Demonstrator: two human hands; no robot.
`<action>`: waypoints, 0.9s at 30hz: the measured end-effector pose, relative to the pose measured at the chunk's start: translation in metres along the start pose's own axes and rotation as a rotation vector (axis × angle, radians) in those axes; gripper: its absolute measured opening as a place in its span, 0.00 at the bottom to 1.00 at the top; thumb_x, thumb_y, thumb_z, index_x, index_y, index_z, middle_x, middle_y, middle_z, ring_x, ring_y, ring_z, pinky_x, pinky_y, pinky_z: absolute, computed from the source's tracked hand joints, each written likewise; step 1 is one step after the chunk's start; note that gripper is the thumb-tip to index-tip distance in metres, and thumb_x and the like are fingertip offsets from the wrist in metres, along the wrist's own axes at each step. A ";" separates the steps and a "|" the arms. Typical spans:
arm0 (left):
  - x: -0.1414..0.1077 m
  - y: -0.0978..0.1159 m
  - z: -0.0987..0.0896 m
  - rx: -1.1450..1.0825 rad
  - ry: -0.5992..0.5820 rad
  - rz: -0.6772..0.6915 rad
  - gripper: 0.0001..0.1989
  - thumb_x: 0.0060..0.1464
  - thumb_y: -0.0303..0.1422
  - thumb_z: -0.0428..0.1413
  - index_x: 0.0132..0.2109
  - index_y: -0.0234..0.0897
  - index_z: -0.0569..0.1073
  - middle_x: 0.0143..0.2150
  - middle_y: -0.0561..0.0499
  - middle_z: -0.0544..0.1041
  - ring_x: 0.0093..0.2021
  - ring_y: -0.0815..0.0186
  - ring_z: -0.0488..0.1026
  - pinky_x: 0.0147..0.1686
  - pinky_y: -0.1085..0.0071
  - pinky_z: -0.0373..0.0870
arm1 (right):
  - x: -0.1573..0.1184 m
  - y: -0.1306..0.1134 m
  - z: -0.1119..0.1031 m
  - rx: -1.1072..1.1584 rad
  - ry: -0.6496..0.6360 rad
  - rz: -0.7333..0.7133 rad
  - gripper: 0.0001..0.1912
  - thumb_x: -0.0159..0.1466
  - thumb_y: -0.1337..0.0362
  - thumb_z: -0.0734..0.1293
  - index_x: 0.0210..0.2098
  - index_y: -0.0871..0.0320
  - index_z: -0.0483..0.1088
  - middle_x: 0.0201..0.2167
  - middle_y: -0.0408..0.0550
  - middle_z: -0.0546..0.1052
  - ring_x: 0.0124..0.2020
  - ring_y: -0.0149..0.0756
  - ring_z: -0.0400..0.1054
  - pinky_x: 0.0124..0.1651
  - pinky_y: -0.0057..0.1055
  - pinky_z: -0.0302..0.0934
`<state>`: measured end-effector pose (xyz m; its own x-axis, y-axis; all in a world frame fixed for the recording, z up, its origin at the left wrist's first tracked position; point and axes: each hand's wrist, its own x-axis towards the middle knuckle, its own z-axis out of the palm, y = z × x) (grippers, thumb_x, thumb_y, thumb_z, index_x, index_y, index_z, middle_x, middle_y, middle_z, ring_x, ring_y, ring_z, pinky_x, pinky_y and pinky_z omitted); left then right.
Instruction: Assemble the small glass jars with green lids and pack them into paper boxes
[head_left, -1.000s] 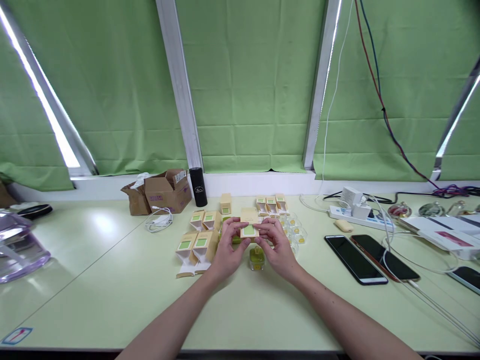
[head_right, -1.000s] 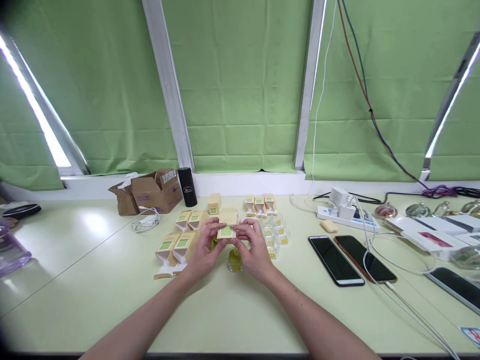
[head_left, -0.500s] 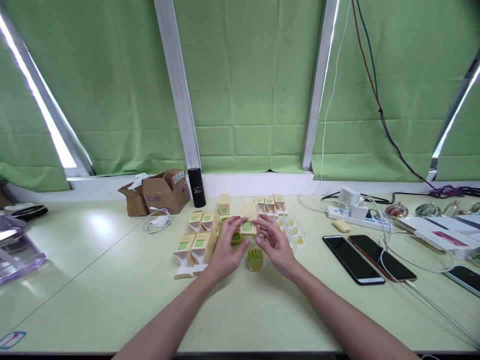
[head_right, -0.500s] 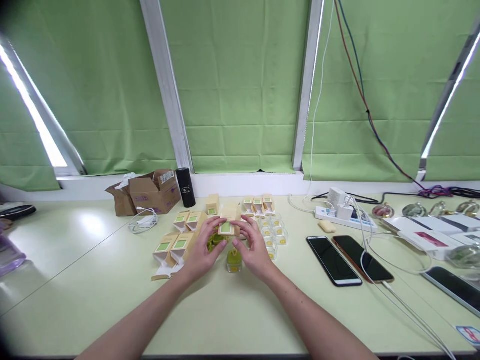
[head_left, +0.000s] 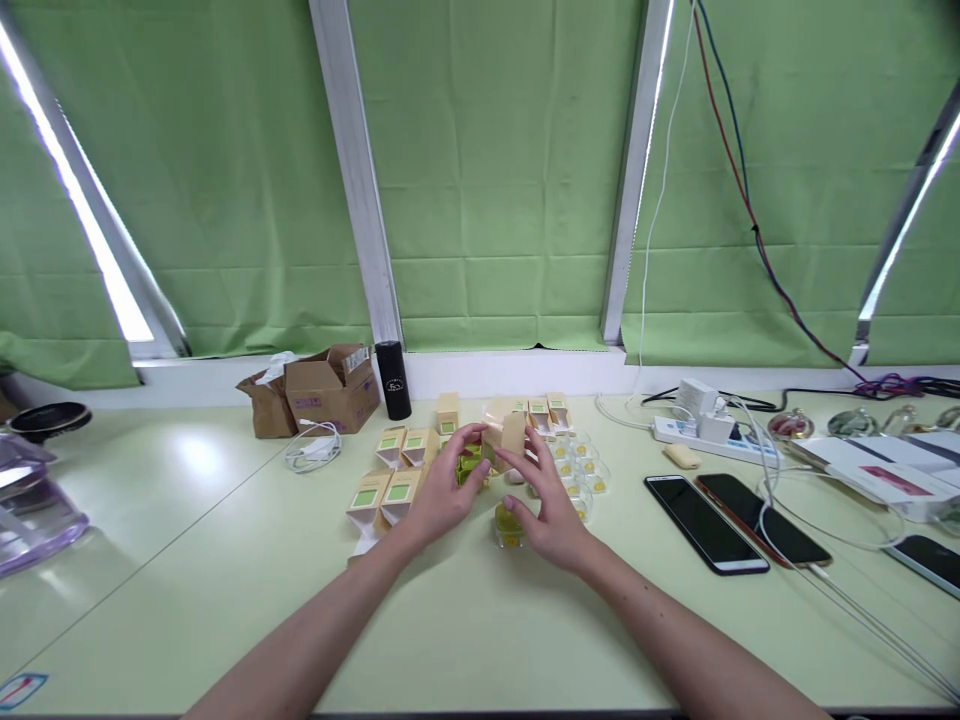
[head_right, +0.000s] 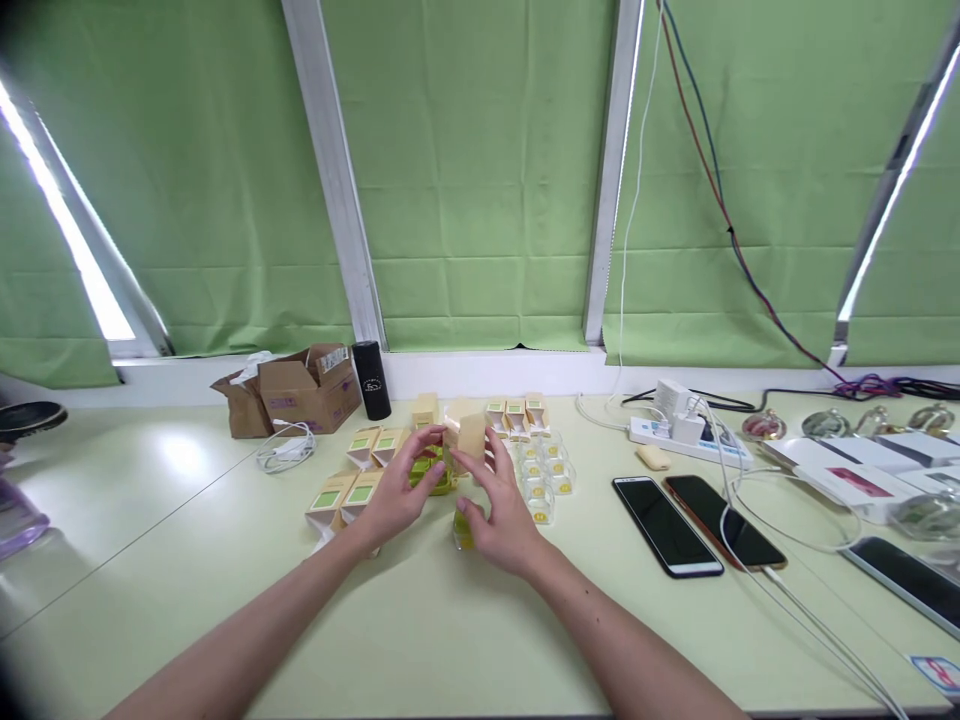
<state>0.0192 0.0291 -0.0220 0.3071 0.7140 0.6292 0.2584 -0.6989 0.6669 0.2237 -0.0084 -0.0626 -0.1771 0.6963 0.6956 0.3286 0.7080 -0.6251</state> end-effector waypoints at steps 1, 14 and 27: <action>-0.001 -0.001 0.001 -0.014 0.019 -0.007 0.23 0.68 0.42 0.59 0.66 0.45 0.69 0.65 0.41 0.76 0.66 0.51 0.73 0.63 0.54 0.72 | 0.000 -0.001 0.000 -0.016 -0.019 -0.020 0.33 0.70 0.63 0.70 0.72 0.39 0.65 0.82 0.43 0.41 0.81 0.56 0.42 0.77 0.60 0.53; -0.013 -0.019 0.006 -0.343 0.078 -0.195 0.28 0.64 0.56 0.61 0.58 0.43 0.65 0.55 0.42 0.80 0.55 0.56 0.80 0.54 0.59 0.77 | 0.001 -0.014 -0.004 -0.192 -0.215 -0.366 0.46 0.65 0.78 0.65 0.78 0.45 0.54 0.80 0.50 0.53 0.81 0.54 0.42 0.76 0.67 0.52; -0.012 -0.023 -0.016 -0.318 0.215 -0.265 0.29 0.53 0.52 0.70 0.51 0.37 0.76 0.50 0.42 0.83 0.51 0.51 0.80 0.51 0.58 0.77 | 0.009 -0.008 -0.016 -0.340 -0.118 -0.143 0.13 0.64 0.67 0.71 0.48 0.50 0.78 0.41 0.52 0.84 0.44 0.52 0.76 0.49 0.52 0.70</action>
<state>-0.0052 0.0376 -0.0385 0.0630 0.8822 0.4667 -0.0011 -0.4675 0.8840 0.2340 -0.0102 -0.0458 -0.3424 0.6158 0.7096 0.5781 0.7335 -0.3575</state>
